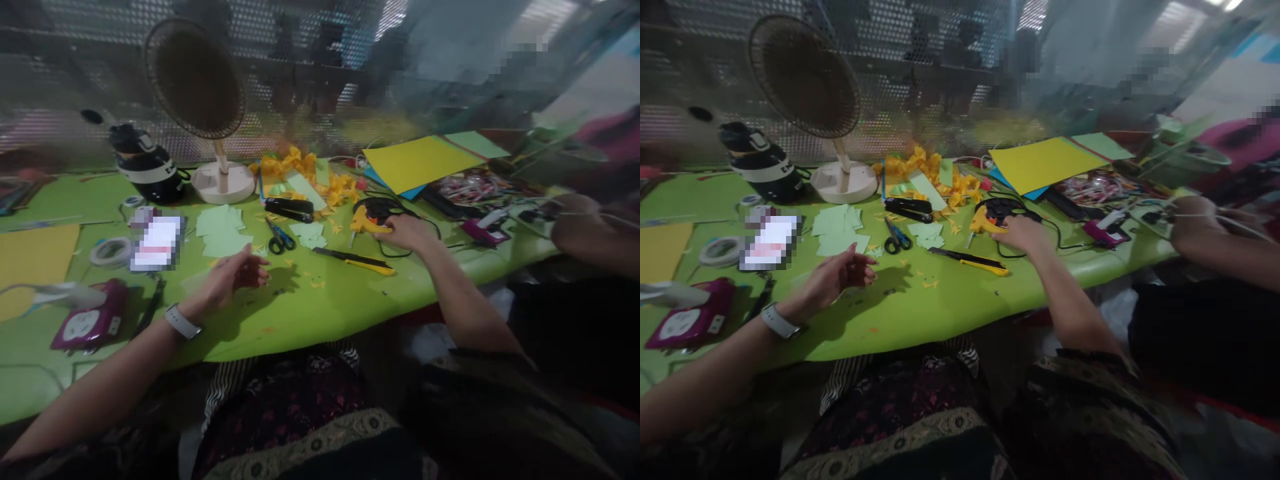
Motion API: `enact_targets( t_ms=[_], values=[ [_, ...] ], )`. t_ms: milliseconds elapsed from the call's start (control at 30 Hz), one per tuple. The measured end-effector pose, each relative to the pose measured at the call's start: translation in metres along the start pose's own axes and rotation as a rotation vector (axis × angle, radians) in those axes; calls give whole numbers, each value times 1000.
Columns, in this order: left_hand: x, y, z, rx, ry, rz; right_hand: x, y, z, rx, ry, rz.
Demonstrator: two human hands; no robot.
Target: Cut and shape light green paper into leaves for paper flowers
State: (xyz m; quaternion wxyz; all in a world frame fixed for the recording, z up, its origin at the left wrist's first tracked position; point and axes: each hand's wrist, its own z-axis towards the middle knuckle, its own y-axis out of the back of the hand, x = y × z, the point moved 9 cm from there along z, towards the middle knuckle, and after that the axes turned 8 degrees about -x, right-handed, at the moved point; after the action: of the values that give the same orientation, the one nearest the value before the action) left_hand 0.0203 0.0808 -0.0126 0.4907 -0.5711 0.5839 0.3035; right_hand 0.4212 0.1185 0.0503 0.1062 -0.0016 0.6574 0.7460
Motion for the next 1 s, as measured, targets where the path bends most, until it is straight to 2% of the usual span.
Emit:
enact_targets(
  t_ms=[67, 100, 167, 233, 400, 467, 567, 667, 800, 1000],
  values=[
    [-12, 8, 1, -67, -85, -58, 12, 19, -1, -79, 6, -10],
    [-19, 13, 2, -103, -132, -84, 26, 29, -2, -114, 45, 32],
    [-33, 25, 2, -179, -231, -129, 64, 48, -5, -170, 167, 176],
    [-48, 40, 2, -258, -334, -144, 110, 58, -9, -156, 295, 290],
    [-90, 77, -3, -426, -651, -95, 234, 56, -22, -30, 599, 358],
    [-98, 88, -3, -483, -713, -60, 278, 56, -27, -18, 693, 396],
    [-103, 96, -2, -519, -744, -43, 325, 53, -30, 3, 752, 386],
    [-104, 94, -2, -523, -771, -21, 352, 47, -38, 30, 822, 345],
    [-102, 90, -4, -537, -771, 49, 361, 40, -53, 32, 883, 308],
    [-101, 84, -5, -470, -813, 93, 369, 40, -74, 59, 854, 581]
  ],
)
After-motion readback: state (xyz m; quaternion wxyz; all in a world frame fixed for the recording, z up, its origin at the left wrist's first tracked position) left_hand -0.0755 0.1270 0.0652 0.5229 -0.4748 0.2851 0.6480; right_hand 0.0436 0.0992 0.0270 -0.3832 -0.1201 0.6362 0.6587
